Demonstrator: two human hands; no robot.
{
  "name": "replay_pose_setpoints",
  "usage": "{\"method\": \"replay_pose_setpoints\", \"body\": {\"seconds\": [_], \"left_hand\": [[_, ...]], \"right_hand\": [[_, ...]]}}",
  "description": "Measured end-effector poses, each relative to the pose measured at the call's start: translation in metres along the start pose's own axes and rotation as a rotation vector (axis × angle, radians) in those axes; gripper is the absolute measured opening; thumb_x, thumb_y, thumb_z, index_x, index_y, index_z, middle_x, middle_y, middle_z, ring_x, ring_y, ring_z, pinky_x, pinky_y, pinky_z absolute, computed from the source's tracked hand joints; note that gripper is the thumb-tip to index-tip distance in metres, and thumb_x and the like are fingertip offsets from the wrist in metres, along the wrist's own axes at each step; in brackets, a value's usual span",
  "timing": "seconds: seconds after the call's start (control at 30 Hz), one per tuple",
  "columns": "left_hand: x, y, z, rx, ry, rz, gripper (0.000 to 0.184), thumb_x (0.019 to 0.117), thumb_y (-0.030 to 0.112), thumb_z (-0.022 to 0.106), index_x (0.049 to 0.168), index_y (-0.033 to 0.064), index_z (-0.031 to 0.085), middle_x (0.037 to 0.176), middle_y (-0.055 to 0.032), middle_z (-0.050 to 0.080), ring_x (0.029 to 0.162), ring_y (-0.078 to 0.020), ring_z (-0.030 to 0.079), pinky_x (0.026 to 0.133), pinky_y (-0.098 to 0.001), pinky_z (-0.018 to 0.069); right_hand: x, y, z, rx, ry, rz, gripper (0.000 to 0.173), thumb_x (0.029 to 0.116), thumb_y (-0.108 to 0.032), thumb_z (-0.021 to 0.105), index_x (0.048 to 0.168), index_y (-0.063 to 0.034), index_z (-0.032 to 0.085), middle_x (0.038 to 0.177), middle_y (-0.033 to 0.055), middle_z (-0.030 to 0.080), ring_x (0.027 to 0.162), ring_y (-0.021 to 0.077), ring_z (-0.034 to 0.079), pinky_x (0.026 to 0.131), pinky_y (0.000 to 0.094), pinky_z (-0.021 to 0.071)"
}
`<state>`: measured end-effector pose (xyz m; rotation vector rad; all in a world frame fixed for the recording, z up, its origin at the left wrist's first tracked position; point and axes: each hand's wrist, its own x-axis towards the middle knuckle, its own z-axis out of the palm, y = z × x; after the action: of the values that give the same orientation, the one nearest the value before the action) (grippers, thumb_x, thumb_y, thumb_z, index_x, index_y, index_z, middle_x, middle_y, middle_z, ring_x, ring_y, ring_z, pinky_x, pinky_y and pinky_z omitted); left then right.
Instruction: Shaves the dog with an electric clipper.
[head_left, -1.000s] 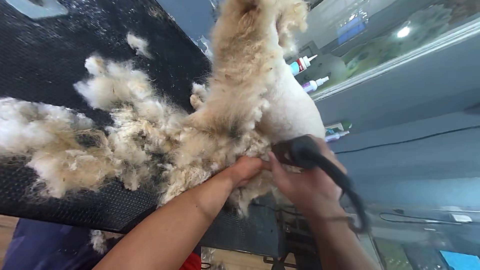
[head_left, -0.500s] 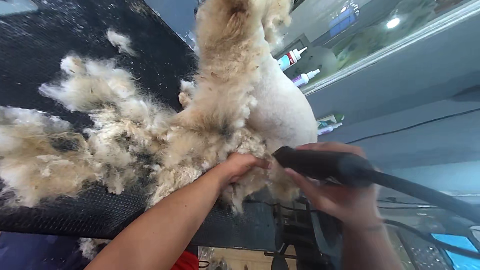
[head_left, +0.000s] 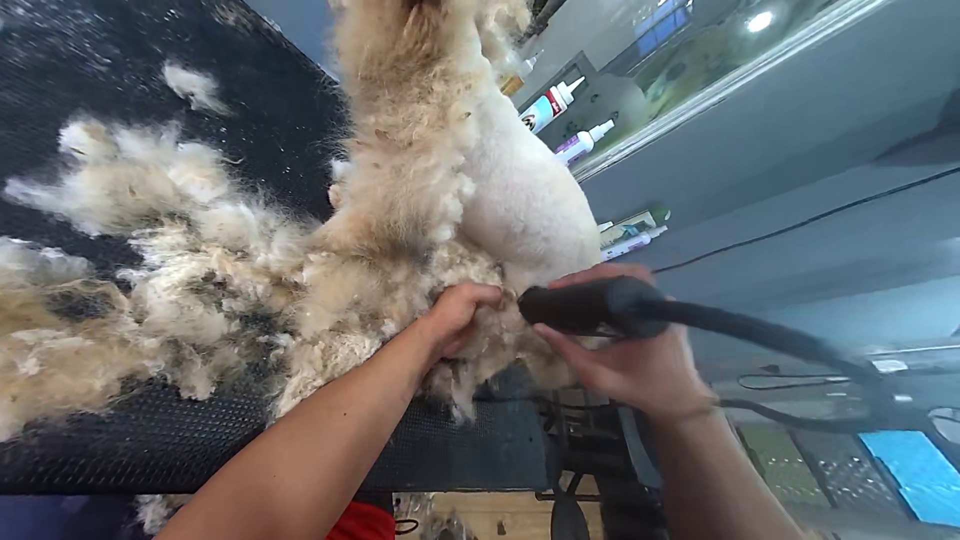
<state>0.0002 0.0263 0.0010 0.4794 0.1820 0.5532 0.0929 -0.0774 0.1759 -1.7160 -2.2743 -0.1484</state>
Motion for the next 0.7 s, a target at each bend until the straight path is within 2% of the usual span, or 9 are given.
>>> {"method": "replay_pose_setpoints", "body": {"seconds": [0.07, 0.1, 0.17, 0.23, 0.27, 0.33, 0.43, 0.53, 0.7], "left_hand": [[0.003, 0.001, 0.002, -0.072, -0.015, 0.029, 0.014, 0.0919, 0.021, 0.058, 0.094, 0.0089, 0.067, 0.087, -0.0053, 0.07, 0.082, -0.0156, 0.067, 0.072, -0.0364, 0.0574], [0.005, 0.001, 0.003, -0.072, -0.017, 0.008, 0.025, 0.0965, 0.03, 0.061, 0.107, 0.0084, 0.069, 0.098, -0.0075, 0.071, 0.091, -0.0183, 0.069, 0.08, -0.0399, 0.0585], [0.006, 0.002, 0.01, 0.016, 0.009, -0.052, 0.049, 0.095, 0.048, 0.067, 0.128, 0.0118, 0.066, 0.118, -0.0082, 0.071, 0.11, -0.0211, 0.067, 0.095, -0.0457, 0.0565], [0.004, 0.004, 0.022, 0.156, 0.062, -0.109, 0.063, 0.0889, 0.059, 0.071, 0.131, 0.0134, 0.066, 0.122, -0.007, 0.071, 0.116, -0.0208, 0.066, 0.1, -0.0475, 0.0544], [0.003, 0.006, 0.028, 0.227, 0.067, -0.105, 0.06, 0.0885, 0.06, 0.071, 0.126, 0.013, 0.069, 0.117, -0.0061, 0.072, 0.112, -0.0195, 0.067, 0.098, -0.0463, 0.0548], [0.001, 0.006, 0.036, 0.324, 0.065, -0.011, 0.047, 0.0874, 0.05, 0.078, 0.114, 0.0109, 0.074, 0.105, -0.0048, 0.076, 0.1, -0.0169, 0.071, 0.092, -0.0428, 0.0588], [0.003, -0.007, 0.033, 0.375, 0.009, 0.155, 0.033, 0.0843, 0.028, 0.081, 0.109, 0.0092, 0.072, 0.098, -0.0044, 0.075, 0.092, -0.0149, 0.072, 0.085, -0.0391, 0.0607], [0.007, -0.012, 0.029, 0.408, 0.002, 0.091, 0.035, 0.0837, 0.027, 0.084, 0.112, 0.01, 0.073, 0.103, -0.0049, 0.076, 0.097, -0.0166, 0.073, 0.089, -0.0407, 0.0608], [0.009, -0.012, 0.025, 0.43, 0.013, -0.03, 0.035, 0.0813, 0.021, 0.085, 0.112, 0.0095, 0.071, 0.103, -0.006, 0.076, 0.096, -0.0186, 0.073, 0.088, -0.0409, 0.0615]], "right_hand": [[0.004, 0.003, -0.001, 0.076, -0.067, 0.014, 0.054, 0.0775, -0.025, 0.086, 0.122, -0.009, 0.061, 0.11, 0.0017, 0.073, 0.1, 0.0143, 0.071, 0.087, 0.0373, 0.0637], [0.005, 0.005, -0.007, 0.156, -0.08, 0.026, 0.059, 0.0768, -0.022, 0.087, 0.126, -0.0105, 0.057, 0.112, 0.0022, 0.073, 0.102, 0.0173, 0.072, 0.089, 0.0396, 0.0639], [0.003, 0.009, -0.024, 0.332, 0.0, 0.028, 0.072, 0.0763, -0.015, 0.089, 0.135, -0.0134, 0.047, 0.116, 0.0077, 0.073, 0.106, 0.0277, 0.072, 0.093, 0.0475, 0.0627], [-0.002, 0.014, -0.035, 0.472, 0.238, 0.01, 0.078, 0.0759, -0.012, 0.089, 0.139, -0.0148, 0.043, 0.117, 0.0117, 0.072, 0.106, 0.0332, 0.071, 0.093, 0.0506, 0.0617], [-0.001, 0.015, -0.037, 0.509, 0.382, -0.013, 0.078, 0.0765, -0.012, 0.089, 0.139, -0.0148, 0.042, 0.116, 0.011, 0.072, 0.106, 0.0325, 0.071, 0.093, 0.05, 0.0614], [0.004, 0.012, -0.036, 0.529, 0.581, -0.01, 0.081, 0.078, -0.015, 0.09, 0.138, -0.0137, 0.036, 0.113, 0.0073, 0.071, 0.103, 0.0276, 0.072, 0.092, 0.0457, 0.0619], [0.012, -0.002, -0.034, 0.613, 0.592, 0.096, 0.076, 0.0771, -0.01, 0.09, 0.135, -0.0102, 0.04, 0.109, 0.0104, 0.073, 0.098, 0.0285, 0.074, 0.088, 0.0455, 0.064], [0.014, -0.004, -0.04, 0.504, 0.553, 0.0, 0.077, 0.0761, -0.002, 0.089, 0.135, -0.0107, 0.039, 0.113, 0.0123, 0.072, 0.103, 0.0325, 0.073, 0.09, 0.0483, 0.0641], [0.005, 0.011, -0.039, 0.195, 0.384, -0.055, 0.074, 0.0724, -0.007, 0.092, 0.13, -0.0084, 0.044, 0.114, 0.0103, 0.072, 0.104, 0.0304, 0.072, 0.091, 0.051, 0.0636]]}}
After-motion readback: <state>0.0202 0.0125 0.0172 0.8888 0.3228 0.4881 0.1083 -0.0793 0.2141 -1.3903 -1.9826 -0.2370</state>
